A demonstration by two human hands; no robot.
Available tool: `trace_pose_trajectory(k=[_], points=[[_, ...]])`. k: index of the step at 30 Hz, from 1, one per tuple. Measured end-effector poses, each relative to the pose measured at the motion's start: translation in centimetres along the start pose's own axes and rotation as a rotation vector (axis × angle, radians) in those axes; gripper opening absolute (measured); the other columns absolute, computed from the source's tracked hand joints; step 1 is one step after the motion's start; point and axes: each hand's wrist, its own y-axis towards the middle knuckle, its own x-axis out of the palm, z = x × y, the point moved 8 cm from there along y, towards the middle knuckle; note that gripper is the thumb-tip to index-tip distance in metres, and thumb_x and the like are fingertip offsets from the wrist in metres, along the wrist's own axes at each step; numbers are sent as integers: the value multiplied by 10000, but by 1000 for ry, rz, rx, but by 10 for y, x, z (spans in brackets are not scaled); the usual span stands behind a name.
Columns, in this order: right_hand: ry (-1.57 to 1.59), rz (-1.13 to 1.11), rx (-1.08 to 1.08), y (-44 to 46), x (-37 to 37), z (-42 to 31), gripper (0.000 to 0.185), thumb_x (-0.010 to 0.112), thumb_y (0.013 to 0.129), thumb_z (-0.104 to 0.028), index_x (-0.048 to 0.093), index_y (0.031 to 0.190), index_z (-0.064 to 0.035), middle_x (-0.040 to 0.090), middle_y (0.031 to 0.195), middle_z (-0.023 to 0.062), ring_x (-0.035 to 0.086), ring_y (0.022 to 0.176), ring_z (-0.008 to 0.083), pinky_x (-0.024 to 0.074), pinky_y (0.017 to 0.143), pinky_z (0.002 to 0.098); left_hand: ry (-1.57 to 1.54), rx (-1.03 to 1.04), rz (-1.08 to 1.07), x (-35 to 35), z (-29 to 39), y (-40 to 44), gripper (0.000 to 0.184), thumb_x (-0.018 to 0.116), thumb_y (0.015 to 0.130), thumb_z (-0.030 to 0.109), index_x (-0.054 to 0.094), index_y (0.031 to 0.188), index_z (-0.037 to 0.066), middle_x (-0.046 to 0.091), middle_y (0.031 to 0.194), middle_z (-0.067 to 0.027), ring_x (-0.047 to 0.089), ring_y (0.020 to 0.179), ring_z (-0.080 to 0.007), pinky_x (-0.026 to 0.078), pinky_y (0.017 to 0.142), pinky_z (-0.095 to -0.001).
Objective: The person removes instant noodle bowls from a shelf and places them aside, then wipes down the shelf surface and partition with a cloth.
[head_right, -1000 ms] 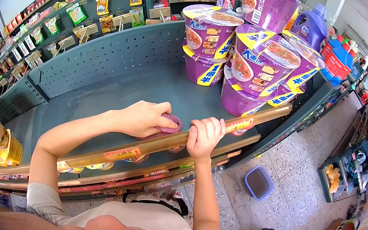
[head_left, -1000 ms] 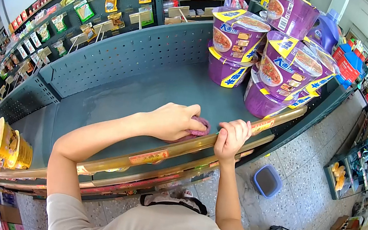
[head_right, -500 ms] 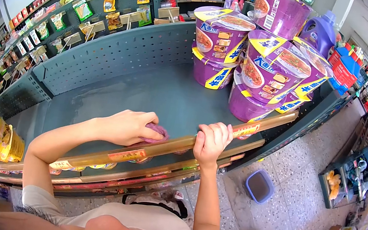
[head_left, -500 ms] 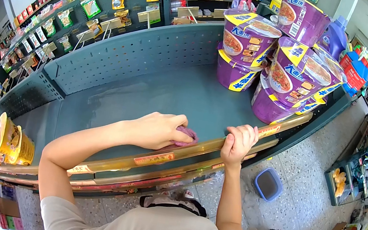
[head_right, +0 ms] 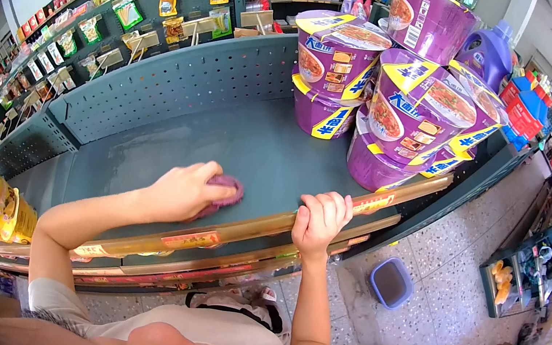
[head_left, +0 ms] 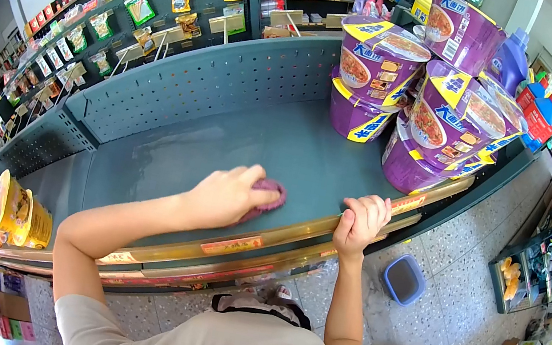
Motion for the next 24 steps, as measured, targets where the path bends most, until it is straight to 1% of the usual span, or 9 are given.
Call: trace_pose_trajectory(k=[7,9,12,15,18,19,21,24], points=[[6,-8,1,0,-1,0,158,570,884,-205,671,886,-84,597,896,61,569,994,276,289,1098,467,124,-92,143,3,-58,25,287,614,875,129,666,1152,178,551,1030,-154,629,910,-358,552,720,-450],[5,-9,-3,1,-1,-1,150,574,883,-199,670,888,-83,598,901,62,568,997,279,287,1099,466,183,-148,130,5,-74,33,305,610,870,114,658,1167,164,551,1028,-163,631,913,-361,553,725,-456],[1,-15,-8,3,-2,-3,176,539,897,-189,661,883,-63,589,879,79,566,982,295,297,1084,480,259,-210,146,4,-96,42,332,600,871,109,648,1196,158,553,1032,-171,638,910,-368,557,736,-461],[5,-26,-9,2,-2,-3,171,535,910,-184,660,895,-68,587,892,75,559,997,293,288,1089,479,321,-288,168,5,-124,50,337,593,870,103,656,1196,157,558,1030,-181,652,899,-373,563,739,-464],[7,-32,-8,3,-3,-5,165,531,920,-177,656,904,-70,586,900,70,554,1009,292,280,1092,478,331,-312,226,5,-137,55,304,599,863,102,684,1151,148,570,1004,-191,674,845,-362,572,718,-453],[7,-33,-2,3,-3,-4,152,547,910,-178,658,904,-76,589,901,66,555,1010,288,277,1096,474,334,-323,247,4,-139,55,289,606,861,105,693,1134,145,574,995,-193,678,826,-357,574,708,-448],[9,-36,8,2,-2,-3,127,578,889,-181,664,905,-88,596,903,58,558,1013,281,271,1103,466,281,-315,233,5,-143,54,281,616,861,110,694,1129,141,575,999,-204,670,832,-375,562,718,-462],[15,-27,4,3,-3,-4,133,574,898,-189,661,901,-88,593,899,58,558,1009,278,269,1104,467,231,-292,207,3,-142,50,279,621,859,110,696,1125,143,572,1003,-204,658,839,-388,550,733,-473]])
